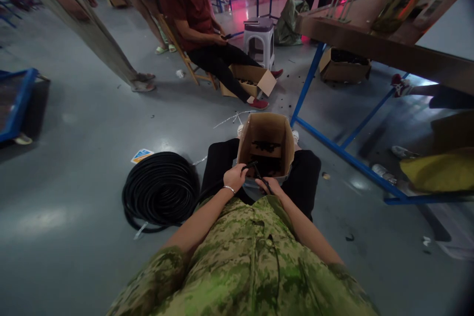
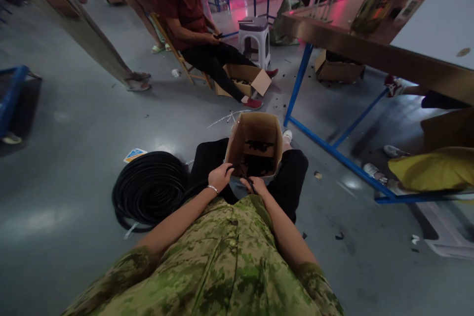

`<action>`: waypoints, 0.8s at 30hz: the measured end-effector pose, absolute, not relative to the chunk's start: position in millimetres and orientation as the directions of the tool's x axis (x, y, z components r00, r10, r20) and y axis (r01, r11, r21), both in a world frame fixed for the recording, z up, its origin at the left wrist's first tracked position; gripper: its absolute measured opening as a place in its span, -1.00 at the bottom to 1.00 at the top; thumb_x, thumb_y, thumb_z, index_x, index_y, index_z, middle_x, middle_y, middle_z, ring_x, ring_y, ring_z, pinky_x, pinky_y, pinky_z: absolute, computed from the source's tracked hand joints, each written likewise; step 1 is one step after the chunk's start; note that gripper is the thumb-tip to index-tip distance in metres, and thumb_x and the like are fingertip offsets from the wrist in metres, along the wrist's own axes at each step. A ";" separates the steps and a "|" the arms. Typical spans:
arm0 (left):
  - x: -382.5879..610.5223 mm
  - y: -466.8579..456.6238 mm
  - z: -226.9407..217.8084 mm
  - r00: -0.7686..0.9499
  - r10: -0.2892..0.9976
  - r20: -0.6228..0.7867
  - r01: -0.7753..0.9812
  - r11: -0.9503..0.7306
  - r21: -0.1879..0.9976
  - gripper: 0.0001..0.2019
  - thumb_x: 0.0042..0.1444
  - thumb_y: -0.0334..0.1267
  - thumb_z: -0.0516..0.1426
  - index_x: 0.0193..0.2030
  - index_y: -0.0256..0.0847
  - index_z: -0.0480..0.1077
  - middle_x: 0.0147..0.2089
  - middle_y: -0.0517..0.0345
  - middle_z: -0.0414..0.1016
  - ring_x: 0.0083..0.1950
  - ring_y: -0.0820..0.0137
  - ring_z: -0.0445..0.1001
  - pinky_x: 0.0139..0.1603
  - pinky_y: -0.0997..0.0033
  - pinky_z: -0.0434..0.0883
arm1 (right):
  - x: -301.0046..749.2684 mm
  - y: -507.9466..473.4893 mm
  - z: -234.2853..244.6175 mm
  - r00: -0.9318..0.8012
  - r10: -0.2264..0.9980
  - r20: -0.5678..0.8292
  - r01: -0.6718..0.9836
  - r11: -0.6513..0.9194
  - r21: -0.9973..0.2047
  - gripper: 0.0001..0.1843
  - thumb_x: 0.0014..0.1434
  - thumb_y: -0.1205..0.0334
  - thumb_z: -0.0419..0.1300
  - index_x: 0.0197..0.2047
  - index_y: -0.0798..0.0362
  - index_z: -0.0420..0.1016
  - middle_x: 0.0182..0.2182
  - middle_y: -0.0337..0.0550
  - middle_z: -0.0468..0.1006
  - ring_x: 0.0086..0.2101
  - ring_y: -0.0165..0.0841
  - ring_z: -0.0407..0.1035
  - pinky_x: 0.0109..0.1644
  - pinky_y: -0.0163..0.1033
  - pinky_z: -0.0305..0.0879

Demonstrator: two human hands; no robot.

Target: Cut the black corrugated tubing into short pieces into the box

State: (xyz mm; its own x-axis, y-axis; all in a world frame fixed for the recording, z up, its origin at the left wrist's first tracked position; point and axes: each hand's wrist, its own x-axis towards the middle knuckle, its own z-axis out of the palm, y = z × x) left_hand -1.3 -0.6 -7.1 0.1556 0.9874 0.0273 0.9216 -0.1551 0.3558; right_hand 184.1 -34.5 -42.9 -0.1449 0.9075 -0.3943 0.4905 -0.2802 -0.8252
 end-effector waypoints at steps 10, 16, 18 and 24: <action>-0.6 -0.2 -5.3 0.198 0.980 0.019 0.924 -0.193 0.330 -0.70 0.27 -0.14 -0.04 0.01 -0.14 0.41 -0.05 0.08 0.54 -0.13 0.33 0.51 -0.19 0.44 0.37 | 185.5 -33.5 -46.0 -0.166 0.916 -0.366 0.533 -0.229 -0.814 -0.53 0.16 -0.17 0.09 -0.39 0.10 0.50 -0.54 -0.15 0.54 -0.53 -0.37 0.44 -0.39 -0.35 0.33; -0.6 -0.7 -5.5 0.311 0.950 0.027 0.899 -0.304 0.314 -0.68 0.28 -0.11 -0.06 0.02 -0.09 0.42 -0.12 0.10 0.53 -0.14 0.36 0.50 -0.23 0.46 0.35 | 185.3 -34.0 -40.8 -0.157 0.919 -0.363 0.547 -0.225 -0.807 -0.54 0.17 -0.14 0.08 -0.40 0.10 0.51 -0.57 -0.16 0.53 -0.54 -0.36 0.42 -0.39 -0.33 0.32; -0.2 -1.1 -6.7 0.316 0.948 0.030 0.897 -0.309 0.315 -0.68 0.28 -0.11 -0.06 0.03 -0.08 0.42 -0.12 0.10 0.53 -0.15 0.36 0.50 -0.24 0.46 0.35 | 185.5 -34.4 -35.4 -0.167 0.919 -0.358 0.528 -0.223 -0.819 -0.54 0.19 -0.11 0.07 -0.42 0.11 0.51 -0.56 -0.15 0.53 -0.54 -0.36 0.42 -0.38 -0.33 0.32; -1.0 -1.5 -7.0 0.335 0.942 0.033 0.890 -0.328 0.316 -0.66 0.28 -0.10 -0.07 0.03 -0.07 0.42 -0.15 0.08 0.51 -0.15 0.35 0.49 -0.24 0.45 0.34 | 185.6 -36.4 -30.0 -0.168 0.918 -0.358 0.501 -0.233 -0.833 -0.53 0.21 -0.11 0.04 -0.45 0.11 0.48 -0.56 -0.15 0.53 -0.54 -0.39 0.42 -0.39 -0.36 0.31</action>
State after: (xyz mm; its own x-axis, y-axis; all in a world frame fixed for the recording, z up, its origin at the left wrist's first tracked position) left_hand -1.0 -1.5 -7.0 0.3350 0.9416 0.0334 0.8904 -0.3280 0.3157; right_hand 185.6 -36.4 -30.0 -0.1682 0.9184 -0.3582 0.5012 -0.2332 -0.8333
